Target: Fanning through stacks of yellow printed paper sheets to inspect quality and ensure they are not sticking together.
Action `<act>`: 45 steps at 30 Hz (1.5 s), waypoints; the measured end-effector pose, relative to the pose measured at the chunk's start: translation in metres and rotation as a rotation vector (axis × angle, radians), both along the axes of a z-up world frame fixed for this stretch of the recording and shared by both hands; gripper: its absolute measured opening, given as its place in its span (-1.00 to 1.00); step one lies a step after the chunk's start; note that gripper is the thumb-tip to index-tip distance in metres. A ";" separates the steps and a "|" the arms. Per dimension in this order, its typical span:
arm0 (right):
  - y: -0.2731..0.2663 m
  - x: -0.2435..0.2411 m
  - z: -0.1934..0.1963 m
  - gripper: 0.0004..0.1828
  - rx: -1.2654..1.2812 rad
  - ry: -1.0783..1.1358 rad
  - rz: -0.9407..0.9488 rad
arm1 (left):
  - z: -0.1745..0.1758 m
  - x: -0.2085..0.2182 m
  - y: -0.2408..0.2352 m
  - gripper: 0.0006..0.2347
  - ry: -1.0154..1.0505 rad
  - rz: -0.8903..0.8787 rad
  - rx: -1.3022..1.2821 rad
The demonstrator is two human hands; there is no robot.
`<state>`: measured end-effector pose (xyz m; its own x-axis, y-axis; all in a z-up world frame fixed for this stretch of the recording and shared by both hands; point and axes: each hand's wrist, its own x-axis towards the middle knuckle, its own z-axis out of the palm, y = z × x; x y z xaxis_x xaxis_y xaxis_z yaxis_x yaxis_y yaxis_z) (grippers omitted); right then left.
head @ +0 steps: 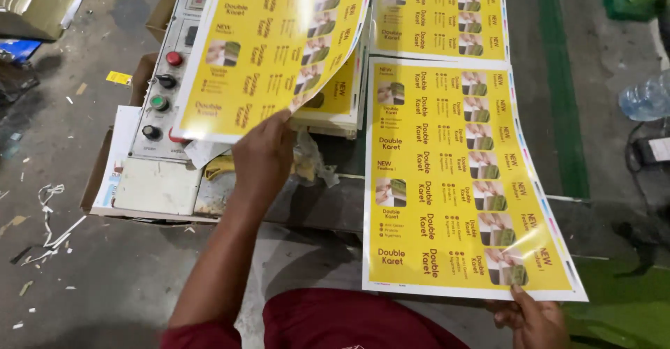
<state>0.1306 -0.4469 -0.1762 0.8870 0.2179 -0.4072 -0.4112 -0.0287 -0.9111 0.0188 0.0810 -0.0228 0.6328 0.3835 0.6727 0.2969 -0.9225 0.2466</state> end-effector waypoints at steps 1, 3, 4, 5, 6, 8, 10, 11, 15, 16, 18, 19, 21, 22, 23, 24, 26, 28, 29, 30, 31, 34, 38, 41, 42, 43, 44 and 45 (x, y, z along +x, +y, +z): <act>0.000 -0.001 -0.004 -0.60 0.013 0.003 0.027 | 0.002 -0.008 -0.009 -0.84 -0.067 -0.022 -0.054; 0.012 0.002 -0.002 -0.66 0.004 0.027 0.038 | 0.010 -0.011 -0.019 -0.85 -0.091 -0.017 -0.099; 0.019 0.003 -0.001 -0.69 0.000 0.048 0.046 | 0.014 -0.013 -0.024 -0.86 -0.117 -0.016 -0.138; 0.030 0.007 0.006 -0.69 -0.002 0.047 0.049 | 0.013 -0.013 -0.025 -0.86 -0.119 -0.012 -0.140; 0.041 0.010 0.013 -0.69 -0.008 0.063 0.061 | 0.013 -0.014 -0.028 -0.86 -0.125 -0.019 -0.140; 0.060 0.017 0.025 -0.69 -0.012 0.075 0.070 | 0.013 -0.015 -0.034 -0.85 -0.135 -0.030 -0.138; 0.081 0.028 0.033 -0.70 -0.010 -0.036 0.053 | 0.014 -0.013 -0.037 -0.85 -0.136 -0.034 -0.198; 0.087 0.037 0.033 -0.70 -0.003 -0.042 0.049 | 0.015 -0.012 -0.037 -0.85 -0.141 -0.039 -0.191; 0.098 0.066 0.027 -0.66 0.034 0.012 0.031 | 0.018 -0.013 -0.042 -0.85 -0.130 -0.035 -0.197; 0.098 0.071 0.023 -0.65 0.062 0.014 0.043 | 0.019 -0.014 -0.043 -0.84 -0.118 -0.036 -0.195; 0.092 0.065 0.026 -0.54 0.057 0.024 0.068 | 0.018 -0.018 -0.048 -0.81 -0.118 -0.041 -0.132; 0.088 0.062 0.028 -0.41 0.045 0.034 0.094 | 0.017 -0.020 -0.051 -0.78 -0.118 -0.044 -0.076; 0.094 0.043 0.039 -0.40 -0.007 0.073 0.064 | -0.004 -0.016 -0.060 -0.74 -0.118 -0.140 -0.082; 0.097 0.034 0.046 -0.38 -0.063 0.112 0.037 | -0.014 -0.014 -0.064 -0.70 -0.119 -0.232 -0.092; 0.100 0.027 0.041 -0.38 -0.053 0.107 0.029 | -0.022 -0.009 -0.079 -0.70 -0.122 -0.242 -0.083; 0.103 0.021 0.036 -0.39 -0.020 0.126 0.082 | -0.030 -0.004 -0.094 -0.70 -0.132 -0.361 -0.088; 0.111 0.008 0.023 -0.39 0.021 0.144 0.125 | -0.028 0.003 -0.129 -0.71 -0.138 -0.491 -0.087; 0.122 -0.005 0.009 -0.36 0.200 0.036 0.391 | -0.012 0.007 -0.170 -0.75 -0.048 -0.576 -0.150; 0.123 -0.012 0.004 -0.36 0.204 0.040 0.383 | -0.019 0.007 -0.182 -0.75 -0.041 -0.583 -0.149; 0.125 -0.018 0.000 -0.45 0.217 0.035 0.398 | -0.026 0.008 -0.194 -0.73 0.074 -0.634 -0.158; 0.128 -0.024 -0.005 -0.52 0.230 0.028 0.415 | -0.033 0.009 -0.205 -0.70 0.188 -0.680 -0.165; 0.136 -0.017 0.038 -0.48 0.207 0.177 0.138 | -0.020 0.012 -0.211 -0.67 0.316 -0.826 -0.215; 0.080 0.006 0.004 -0.47 0.276 0.047 0.044 | -0.023 0.033 -0.161 -0.67 0.307 -0.735 -0.093; 0.031 0.019 -0.018 -0.67 0.244 0.088 -0.027 | -0.009 0.055 -0.097 -0.86 0.359 -0.534 -0.038; 0.016 0.023 -0.029 -0.65 0.248 0.080 -0.065 | -0.013 0.059 -0.073 -0.91 0.270 -0.404 -0.016; 0.000 0.025 -0.041 -0.64 0.250 0.074 -0.105 | -0.017 0.063 -0.050 -0.95 0.185 -0.277 0.005; -0.006 0.026 -0.040 -0.64 0.248 0.076 -0.101 | -0.030 0.063 -0.027 -0.95 0.186 -0.273 0.002; -0.013 0.025 -0.039 -0.59 0.226 0.056 -0.110 | -0.044 0.064 -0.005 -0.86 0.192 -0.161 0.097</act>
<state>0.1560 -0.4597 -0.2151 0.8878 0.2127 -0.4082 -0.4506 0.2210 -0.8650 0.0823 0.0759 -0.0670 0.7999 0.2073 0.5631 0.1771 -0.9782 0.1085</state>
